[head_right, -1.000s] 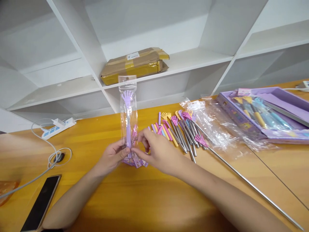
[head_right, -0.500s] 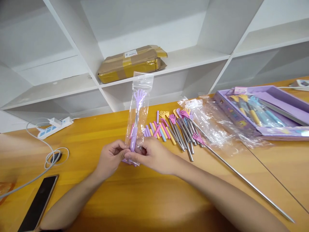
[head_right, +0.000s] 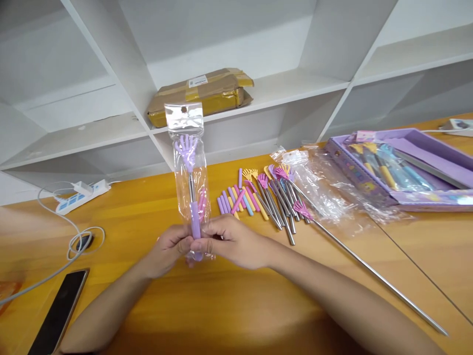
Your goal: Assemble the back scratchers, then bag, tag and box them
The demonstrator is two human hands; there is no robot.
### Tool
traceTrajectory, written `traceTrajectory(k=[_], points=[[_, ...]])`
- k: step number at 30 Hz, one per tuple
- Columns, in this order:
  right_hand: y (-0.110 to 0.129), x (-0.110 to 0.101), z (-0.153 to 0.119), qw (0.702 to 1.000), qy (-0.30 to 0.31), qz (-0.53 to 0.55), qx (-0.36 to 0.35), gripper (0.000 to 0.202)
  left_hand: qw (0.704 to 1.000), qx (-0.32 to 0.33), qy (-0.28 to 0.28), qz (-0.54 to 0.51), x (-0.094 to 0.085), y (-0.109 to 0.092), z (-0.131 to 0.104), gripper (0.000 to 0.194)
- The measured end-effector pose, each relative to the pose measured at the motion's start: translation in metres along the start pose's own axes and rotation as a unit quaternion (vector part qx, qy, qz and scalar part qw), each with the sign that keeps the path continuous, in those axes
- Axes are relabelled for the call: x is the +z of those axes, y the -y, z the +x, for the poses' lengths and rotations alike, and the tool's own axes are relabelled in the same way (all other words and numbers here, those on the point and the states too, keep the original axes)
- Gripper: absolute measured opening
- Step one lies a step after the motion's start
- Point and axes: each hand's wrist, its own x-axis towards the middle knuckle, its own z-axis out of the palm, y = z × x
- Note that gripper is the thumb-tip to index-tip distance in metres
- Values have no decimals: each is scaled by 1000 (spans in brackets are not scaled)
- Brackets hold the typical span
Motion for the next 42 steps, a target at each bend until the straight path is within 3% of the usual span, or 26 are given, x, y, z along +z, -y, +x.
traceTrajectory(k=[6,13,22,27,29,31,34,36,42], points=[[2,-9,-5,994,41,-66,-74,34,998,46,20,23,4,-4,-5,56],[6,-12,-5,991,37,-112,-68,40,997,7,-3,-82,5,-1,-6,49],[2,-15,-4,984,147,95,-39,39,976,-26,98,-193,1,3,-7,40],[-5,-13,-7,973,194,124,-23,33,975,-59,146,-154,-4,11,-9,47],[-16,-5,-17,977,198,76,-11,34,985,-54,126,-106,-7,28,-13,47],[-33,10,-31,979,205,16,-5,34,993,-29,51,-103,-8,53,-19,47],[-64,39,-53,975,203,-90,-29,32,977,-14,-42,-210,-4,93,-29,55],[-84,57,-64,966,195,-154,-71,32,969,-19,-75,-236,1,111,-33,61],[-105,77,-67,939,196,-246,-141,26,960,61,-160,-223,10,119,-31,79]])
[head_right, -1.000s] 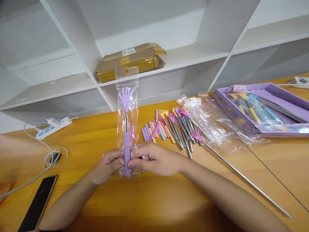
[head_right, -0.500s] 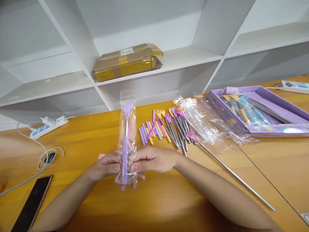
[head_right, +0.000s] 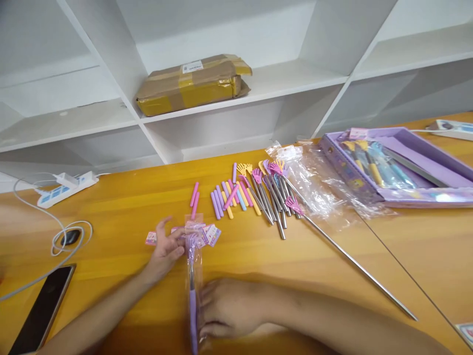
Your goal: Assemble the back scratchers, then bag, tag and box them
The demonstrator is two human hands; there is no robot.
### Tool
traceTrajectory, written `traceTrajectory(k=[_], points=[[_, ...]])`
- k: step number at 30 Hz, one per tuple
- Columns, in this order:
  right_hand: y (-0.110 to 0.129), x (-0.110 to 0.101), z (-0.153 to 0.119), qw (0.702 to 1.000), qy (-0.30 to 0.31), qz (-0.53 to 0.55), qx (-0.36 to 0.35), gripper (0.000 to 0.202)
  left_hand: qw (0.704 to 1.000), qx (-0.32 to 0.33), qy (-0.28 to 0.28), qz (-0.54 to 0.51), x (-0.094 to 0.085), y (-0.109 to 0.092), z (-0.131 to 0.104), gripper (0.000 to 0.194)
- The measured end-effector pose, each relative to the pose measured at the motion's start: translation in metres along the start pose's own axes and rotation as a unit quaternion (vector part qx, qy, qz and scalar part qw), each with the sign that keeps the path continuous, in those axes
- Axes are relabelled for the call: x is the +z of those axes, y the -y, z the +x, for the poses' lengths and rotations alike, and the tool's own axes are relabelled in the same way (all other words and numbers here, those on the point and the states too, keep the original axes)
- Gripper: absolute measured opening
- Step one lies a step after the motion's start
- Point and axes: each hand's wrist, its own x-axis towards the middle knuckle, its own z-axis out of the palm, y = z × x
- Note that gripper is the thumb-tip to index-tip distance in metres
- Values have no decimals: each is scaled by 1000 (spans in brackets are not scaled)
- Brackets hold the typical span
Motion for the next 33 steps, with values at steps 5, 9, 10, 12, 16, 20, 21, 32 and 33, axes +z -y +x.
traceTrajectory(k=[5,9,10,12,16,20,21,32,33], points=[[-11,-9,-8,994,-82,-64,-17,36,997,52,-24,53,-6,2,-1,44],[-34,-30,-23,946,-210,-228,90,16,995,58,-8,78,-9,-2,-5,44],[-39,-37,-26,928,-233,-260,133,16,995,54,-3,80,-8,-4,-5,48],[-47,-48,-30,899,-249,-294,209,38,996,46,7,81,-8,-6,-4,54],[-49,-57,-30,890,-201,-303,274,65,997,29,16,69,-10,-4,-2,57],[-48,-54,-29,892,-181,-305,279,58,997,7,-26,66,-15,2,-2,42],[-49,-54,-30,893,-180,-303,279,55,997,1,-37,66,-16,4,-2,37],[-48,-62,-32,915,-184,-248,259,30,995,-36,-58,75,-12,2,-2,29],[-47,-62,-33,916,-181,-251,257,33,995,-38,-59,74,-12,1,-3,29]])
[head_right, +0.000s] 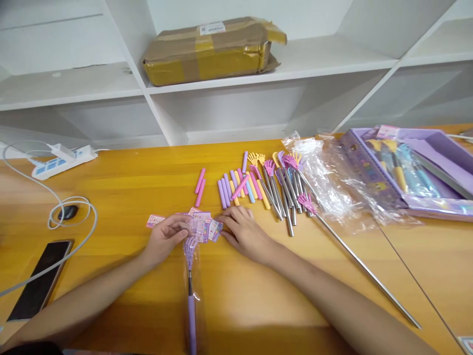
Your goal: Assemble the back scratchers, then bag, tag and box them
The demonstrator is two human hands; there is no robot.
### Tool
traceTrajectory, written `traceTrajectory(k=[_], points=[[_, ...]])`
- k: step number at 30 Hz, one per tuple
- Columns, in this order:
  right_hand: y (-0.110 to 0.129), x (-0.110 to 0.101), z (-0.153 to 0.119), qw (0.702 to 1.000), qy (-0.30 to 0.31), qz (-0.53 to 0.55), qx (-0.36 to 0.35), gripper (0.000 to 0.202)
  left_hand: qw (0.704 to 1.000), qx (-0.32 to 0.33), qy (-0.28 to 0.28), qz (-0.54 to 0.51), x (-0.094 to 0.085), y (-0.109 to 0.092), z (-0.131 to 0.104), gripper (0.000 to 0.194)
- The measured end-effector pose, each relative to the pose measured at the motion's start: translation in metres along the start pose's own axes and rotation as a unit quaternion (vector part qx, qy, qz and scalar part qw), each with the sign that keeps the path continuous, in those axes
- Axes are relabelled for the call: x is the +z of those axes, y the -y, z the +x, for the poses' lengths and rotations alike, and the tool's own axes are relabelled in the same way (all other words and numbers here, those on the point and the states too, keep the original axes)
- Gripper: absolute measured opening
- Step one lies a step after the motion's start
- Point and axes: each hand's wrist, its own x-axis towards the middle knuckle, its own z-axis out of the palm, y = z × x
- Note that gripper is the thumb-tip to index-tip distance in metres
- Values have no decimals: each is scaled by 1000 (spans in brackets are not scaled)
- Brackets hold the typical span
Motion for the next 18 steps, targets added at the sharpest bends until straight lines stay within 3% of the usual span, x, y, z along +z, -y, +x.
traceTrajectory(k=[4,8,18], points=[[1,-1,-1,998,33,-38,-35,51,1000,-6,-6,1,0,1,0,29],[5,0,1,996,56,-55,-37,49,1000,0,-6,12,-1,2,0,31],[-5,5,3,999,-5,46,2,37,996,47,53,48,-2,-5,-1,31]])
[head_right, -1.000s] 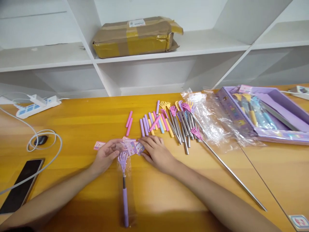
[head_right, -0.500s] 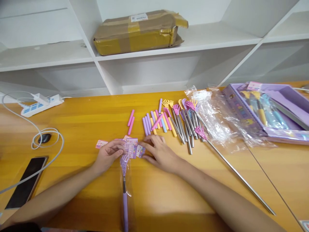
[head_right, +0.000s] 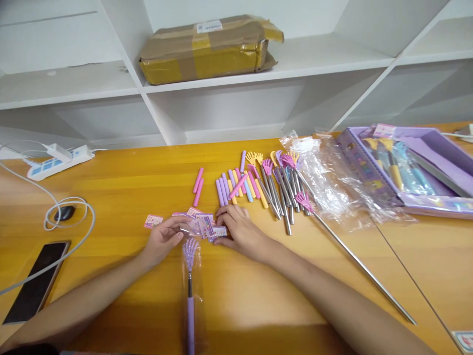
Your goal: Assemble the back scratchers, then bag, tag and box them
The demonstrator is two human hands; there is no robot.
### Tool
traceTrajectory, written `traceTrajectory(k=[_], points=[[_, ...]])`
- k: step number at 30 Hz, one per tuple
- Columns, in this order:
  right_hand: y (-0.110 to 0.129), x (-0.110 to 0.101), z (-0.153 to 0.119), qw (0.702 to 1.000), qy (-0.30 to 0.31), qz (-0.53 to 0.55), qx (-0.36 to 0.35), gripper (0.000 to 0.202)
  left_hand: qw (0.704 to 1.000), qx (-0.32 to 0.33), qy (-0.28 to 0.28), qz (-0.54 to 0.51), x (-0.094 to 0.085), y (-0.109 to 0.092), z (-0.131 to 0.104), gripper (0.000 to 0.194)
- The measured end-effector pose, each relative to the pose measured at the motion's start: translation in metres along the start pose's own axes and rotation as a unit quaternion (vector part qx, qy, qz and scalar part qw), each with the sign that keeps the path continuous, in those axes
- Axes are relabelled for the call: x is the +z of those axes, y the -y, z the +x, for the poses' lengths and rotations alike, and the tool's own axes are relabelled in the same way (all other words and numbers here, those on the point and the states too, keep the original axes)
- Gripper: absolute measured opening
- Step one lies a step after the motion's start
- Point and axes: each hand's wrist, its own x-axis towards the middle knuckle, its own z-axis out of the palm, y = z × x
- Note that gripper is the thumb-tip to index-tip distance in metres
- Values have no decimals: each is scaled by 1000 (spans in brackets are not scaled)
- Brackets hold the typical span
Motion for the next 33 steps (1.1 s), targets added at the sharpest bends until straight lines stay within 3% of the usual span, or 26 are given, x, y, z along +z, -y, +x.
traceTrajectory(k=[3,9,11,15,17,19,21,23,25,27,29,33], points=[[0,-1,0,999,-9,42,17,34,1000,-1,4,13,0,0,-1,31],[1,-8,2,990,4,119,70,10,1000,-10,9,1,1,0,-1,29],[-2,-12,3,982,-7,165,94,12,1000,-19,8,-3,1,1,-1,29],[1,-21,2,967,-134,172,134,16,999,-33,31,-27,1,5,-2,34],[13,-23,1,968,-207,115,88,8,997,-45,44,-37,2,8,-4,40],[32,-20,0,973,-221,62,-9,6,997,-55,48,-24,3,11,-6,46],[50,-11,0,978,-174,21,-110,14,996,-70,50,-7,4,11,-7,48],[63,0,2,980,-110,-18,-167,16,995,-88,52,-12,6,9,-7,52],[69,10,5,976,-89,-55,-189,17,993,-99,54,-27,7,6,-7,57],[68,17,7,973,-117,-68,-185,13,993,-97,56,-29,7,3,-6,56],[63,19,7,972,-147,-52,-176,9,994,-93,57,-17,7,2,-6,49],[56,19,6,974,-135,-21,-180,16,995,-80,67,5,6,5,-7,47]])
